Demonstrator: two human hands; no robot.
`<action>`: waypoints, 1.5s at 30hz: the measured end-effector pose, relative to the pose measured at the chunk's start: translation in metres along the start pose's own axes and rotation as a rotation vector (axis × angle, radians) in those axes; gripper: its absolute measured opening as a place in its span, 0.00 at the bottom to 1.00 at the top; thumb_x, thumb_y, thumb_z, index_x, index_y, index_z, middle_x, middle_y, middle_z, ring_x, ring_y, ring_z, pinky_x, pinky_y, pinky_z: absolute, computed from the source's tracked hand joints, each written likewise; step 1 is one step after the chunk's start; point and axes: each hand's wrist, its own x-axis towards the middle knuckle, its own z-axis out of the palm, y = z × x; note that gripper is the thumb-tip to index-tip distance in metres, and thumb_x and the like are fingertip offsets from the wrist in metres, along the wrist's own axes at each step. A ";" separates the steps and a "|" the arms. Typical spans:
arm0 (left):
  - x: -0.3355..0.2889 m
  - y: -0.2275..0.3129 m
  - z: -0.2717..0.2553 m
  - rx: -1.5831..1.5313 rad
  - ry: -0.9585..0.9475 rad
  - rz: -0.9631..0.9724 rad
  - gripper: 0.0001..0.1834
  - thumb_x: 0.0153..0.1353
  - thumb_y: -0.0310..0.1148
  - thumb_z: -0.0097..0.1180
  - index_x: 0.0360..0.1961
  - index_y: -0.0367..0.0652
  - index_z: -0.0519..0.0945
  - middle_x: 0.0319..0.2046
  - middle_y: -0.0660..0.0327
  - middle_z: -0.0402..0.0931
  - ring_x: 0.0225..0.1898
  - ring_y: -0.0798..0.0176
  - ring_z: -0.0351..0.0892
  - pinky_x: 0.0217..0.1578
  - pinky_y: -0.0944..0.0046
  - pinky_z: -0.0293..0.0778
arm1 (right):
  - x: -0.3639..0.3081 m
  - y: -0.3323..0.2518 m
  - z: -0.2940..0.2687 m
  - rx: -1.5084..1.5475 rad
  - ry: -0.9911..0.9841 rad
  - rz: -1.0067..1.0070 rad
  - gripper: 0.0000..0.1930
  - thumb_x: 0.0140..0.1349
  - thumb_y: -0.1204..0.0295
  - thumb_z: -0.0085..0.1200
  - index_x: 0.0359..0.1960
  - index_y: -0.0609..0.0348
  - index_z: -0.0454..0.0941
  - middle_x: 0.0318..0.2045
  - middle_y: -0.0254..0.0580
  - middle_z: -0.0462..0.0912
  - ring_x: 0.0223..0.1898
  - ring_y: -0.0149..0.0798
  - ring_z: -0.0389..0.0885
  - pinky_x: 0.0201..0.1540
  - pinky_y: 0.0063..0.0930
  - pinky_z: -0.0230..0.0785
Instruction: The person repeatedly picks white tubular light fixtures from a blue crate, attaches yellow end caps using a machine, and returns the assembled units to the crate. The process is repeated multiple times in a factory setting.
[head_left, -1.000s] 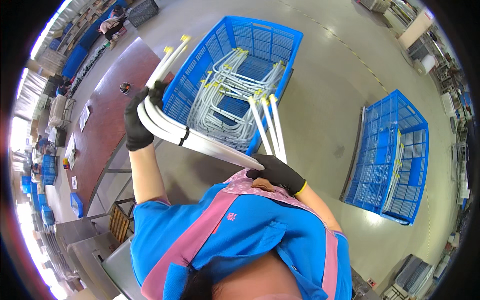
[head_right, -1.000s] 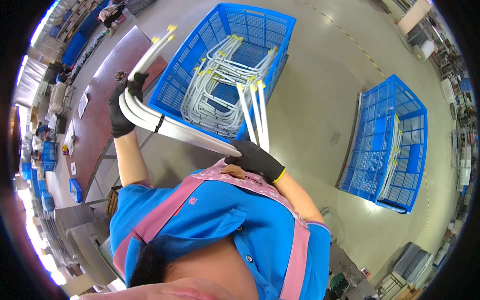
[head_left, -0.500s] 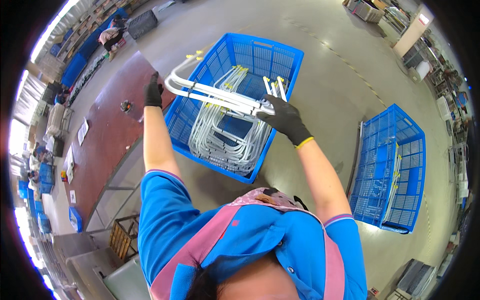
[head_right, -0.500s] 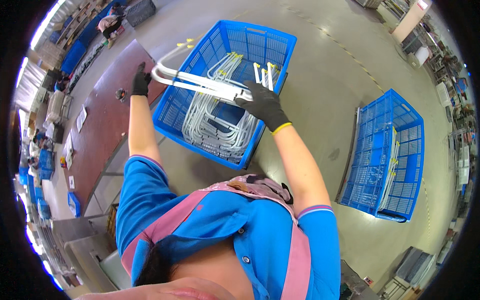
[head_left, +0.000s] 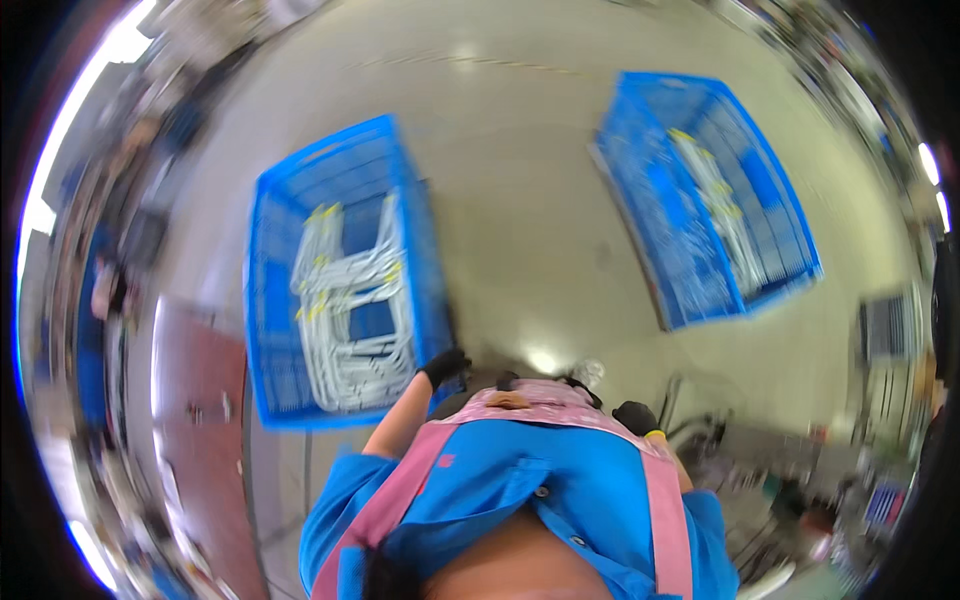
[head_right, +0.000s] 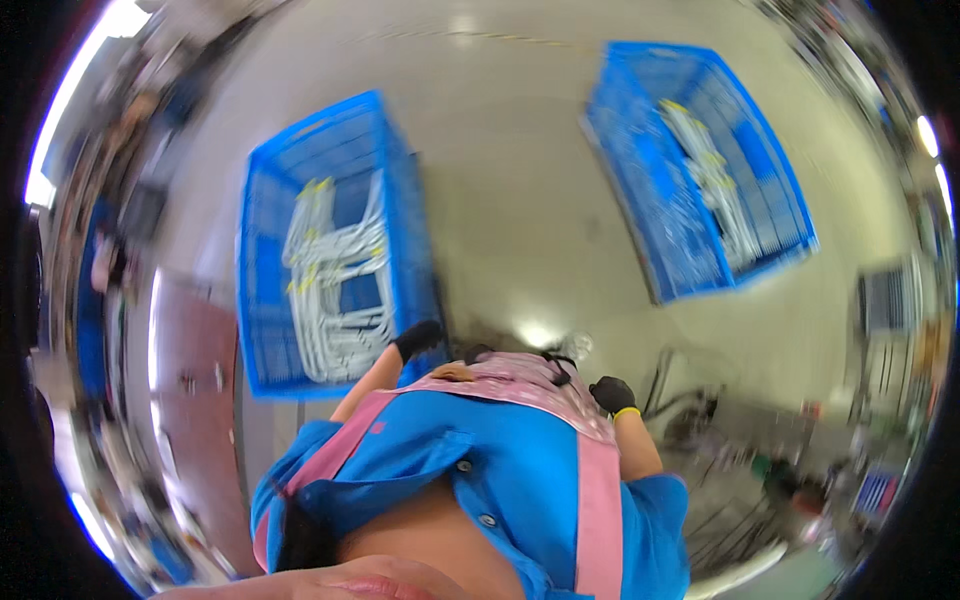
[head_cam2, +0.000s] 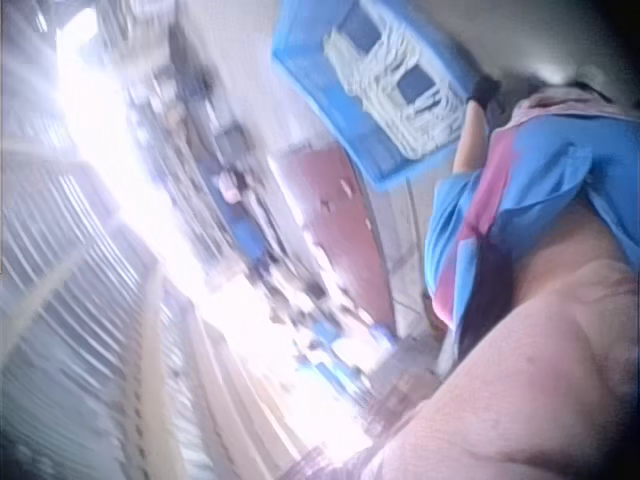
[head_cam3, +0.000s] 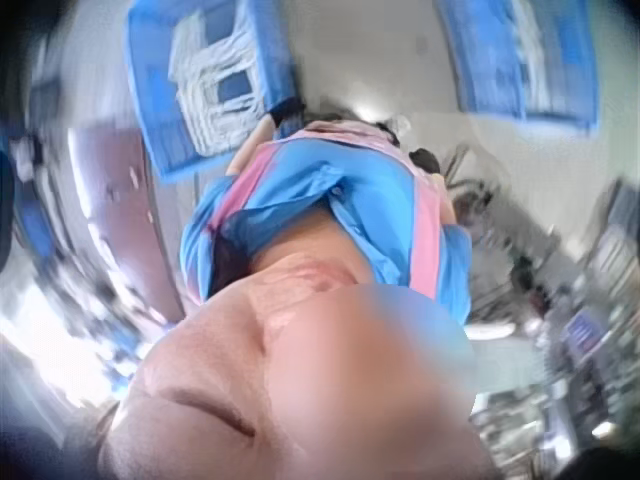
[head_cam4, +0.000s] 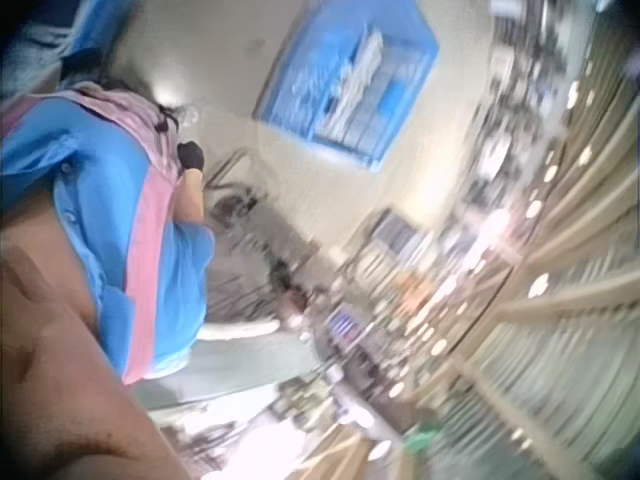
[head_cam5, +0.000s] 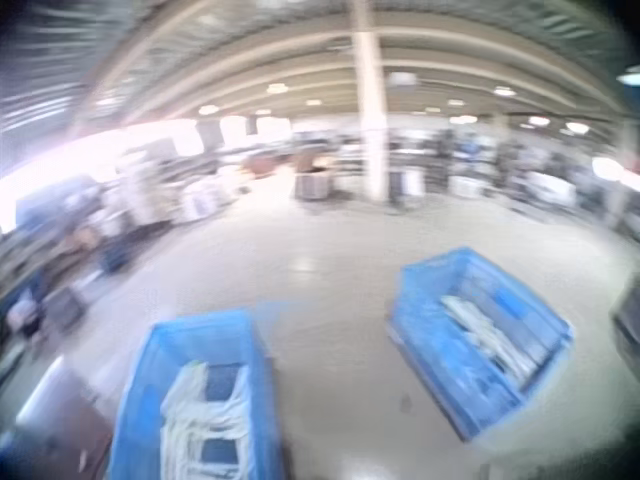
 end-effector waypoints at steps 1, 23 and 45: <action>0.016 0.008 0.014 0.026 -0.063 0.074 0.20 0.58 0.45 0.53 0.38 0.36 0.77 0.37 0.44 0.77 0.40 0.44 0.76 0.41 0.53 0.71 | -0.009 0.019 0.015 0.007 -0.026 0.095 0.23 0.56 0.52 0.45 0.31 0.60 0.83 0.36 0.57 0.82 0.41 0.56 0.80 0.48 0.44 0.71; 0.341 0.407 0.013 0.580 -0.431 0.358 0.20 0.60 0.41 0.54 0.47 0.37 0.76 0.39 0.47 0.78 0.40 0.50 0.78 0.41 0.57 0.74 | 0.028 0.196 -0.186 1.099 0.688 0.385 0.17 0.56 0.56 0.53 0.33 0.59 0.79 0.31 0.53 0.81 0.35 0.51 0.80 0.39 0.42 0.69; 0.701 0.628 0.290 0.682 -1.082 0.457 0.17 0.57 0.42 0.53 0.40 0.40 0.74 0.34 0.48 0.78 0.39 0.45 0.79 0.40 0.50 0.74 | 0.149 0.400 -0.264 1.125 0.885 1.488 0.23 0.57 0.59 0.57 0.44 0.66 0.69 0.38 0.65 0.79 0.42 0.64 0.78 0.44 0.52 0.69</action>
